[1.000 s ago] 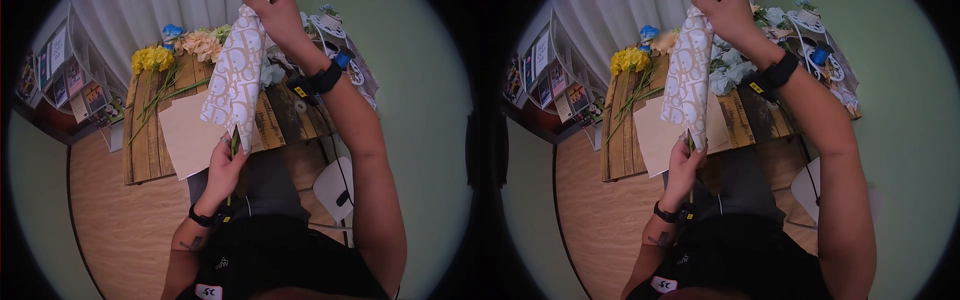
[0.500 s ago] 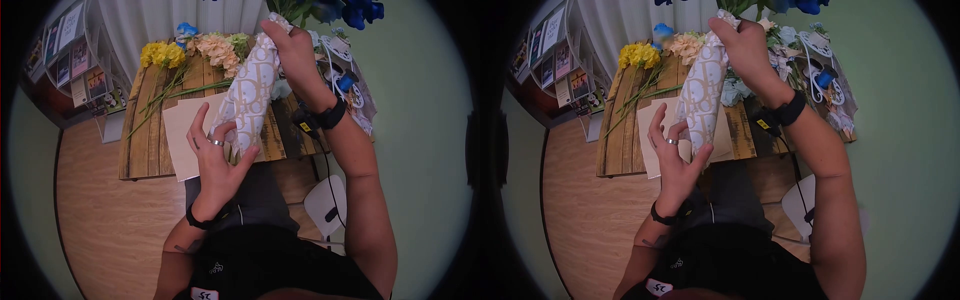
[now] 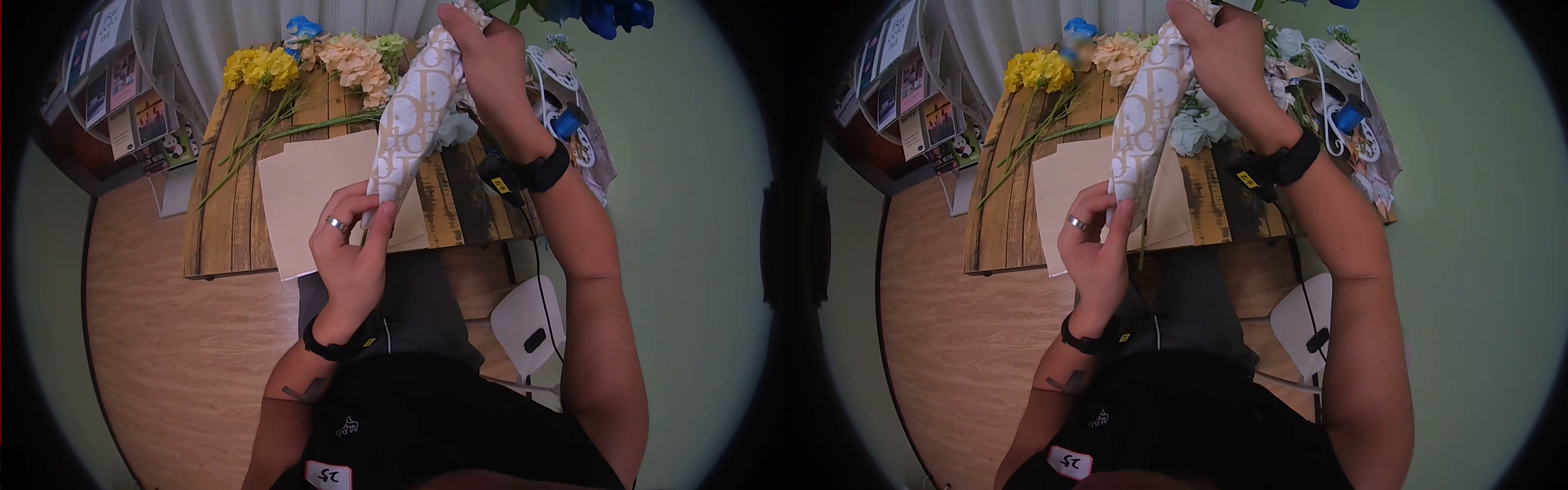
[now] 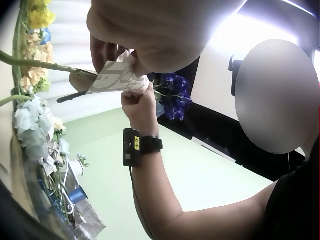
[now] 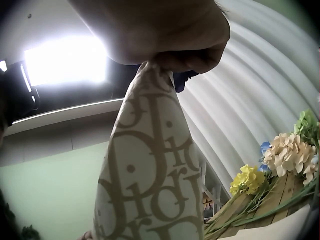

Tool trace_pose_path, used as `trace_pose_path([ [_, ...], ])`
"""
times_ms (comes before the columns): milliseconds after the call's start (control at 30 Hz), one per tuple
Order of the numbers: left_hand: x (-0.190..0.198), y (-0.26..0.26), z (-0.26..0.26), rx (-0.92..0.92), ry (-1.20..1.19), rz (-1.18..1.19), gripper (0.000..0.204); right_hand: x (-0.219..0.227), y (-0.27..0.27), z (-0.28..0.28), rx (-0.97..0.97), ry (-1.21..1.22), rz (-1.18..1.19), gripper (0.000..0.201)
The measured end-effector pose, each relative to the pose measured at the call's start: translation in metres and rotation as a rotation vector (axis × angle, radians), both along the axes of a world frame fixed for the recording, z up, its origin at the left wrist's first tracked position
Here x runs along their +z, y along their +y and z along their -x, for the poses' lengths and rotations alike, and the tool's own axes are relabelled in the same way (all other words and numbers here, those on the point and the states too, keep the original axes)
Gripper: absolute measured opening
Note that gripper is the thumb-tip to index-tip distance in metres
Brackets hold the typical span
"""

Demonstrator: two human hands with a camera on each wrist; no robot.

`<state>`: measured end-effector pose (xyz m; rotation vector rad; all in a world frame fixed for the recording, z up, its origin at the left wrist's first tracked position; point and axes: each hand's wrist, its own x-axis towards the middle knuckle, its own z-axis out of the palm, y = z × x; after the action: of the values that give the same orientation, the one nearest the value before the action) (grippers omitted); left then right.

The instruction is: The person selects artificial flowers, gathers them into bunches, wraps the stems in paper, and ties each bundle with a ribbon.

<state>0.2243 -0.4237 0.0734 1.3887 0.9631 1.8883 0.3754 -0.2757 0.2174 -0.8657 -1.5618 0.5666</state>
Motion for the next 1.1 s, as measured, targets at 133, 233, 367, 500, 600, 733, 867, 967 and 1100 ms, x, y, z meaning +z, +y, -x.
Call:
trace_pose_path([
  [133, -0.008, 0.0, 0.0, -0.12, -0.145, 0.148, 0.007, 0.001, -0.002, -0.006, -0.004, 0.001, 0.015, 0.034],
  [233, -0.007, -0.002, 0.003, -0.326, -0.377, 0.432, 0.008, 0.004, 0.003, -0.011, -0.004, -0.005, 0.025, 0.034],
  [367, -0.011, -0.001, -0.003, -0.348, -0.4, 0.361, 0.011, 0.005, 0.002, -0.016, -0.001, -0.014, 0.032, 0.034],
  [500, 0.002, -0.008, -0.003, 0.062, 0.123, -0.003, 0.026, 0.007, 0.002, -0.023, -0.002, -0.023, 0.035, 0.035],
  [600, 0.003, -0.008, -0.001, 0.312, 0.469, -0.128, 0.032, 0.005, -0.003, -0.022, 0.012, -0.034, 0.038, 0.035],
  [733, -0.005, -0.001, -0.004, 0.303, 0.45, -0.159, 0.029, 0.006, 0.0, -0.021, 0.038, -0.058, 0.047, 0.035],
  [867, -0.003, -0.005, -0.006, 0.305, 0.394, -0.268, 0.023, 0.006, -0.002, -0.022, 0.057, -0.079, 0.053, 0.036],
  [967, -0.005, -0.008, -0.013, 0.181, 0.215, -0.181, 0.021, 0.005, -0.005, -0.024, 0.072, -0.092, 0.065, 0.036],
  [1100, -0.005, -0.017, -0.015, 0.135, 0.158, -0.14, 0.014, 0.004, -0.009, -0.023, 0.089, -0.107, 0.083, 0.036],
])
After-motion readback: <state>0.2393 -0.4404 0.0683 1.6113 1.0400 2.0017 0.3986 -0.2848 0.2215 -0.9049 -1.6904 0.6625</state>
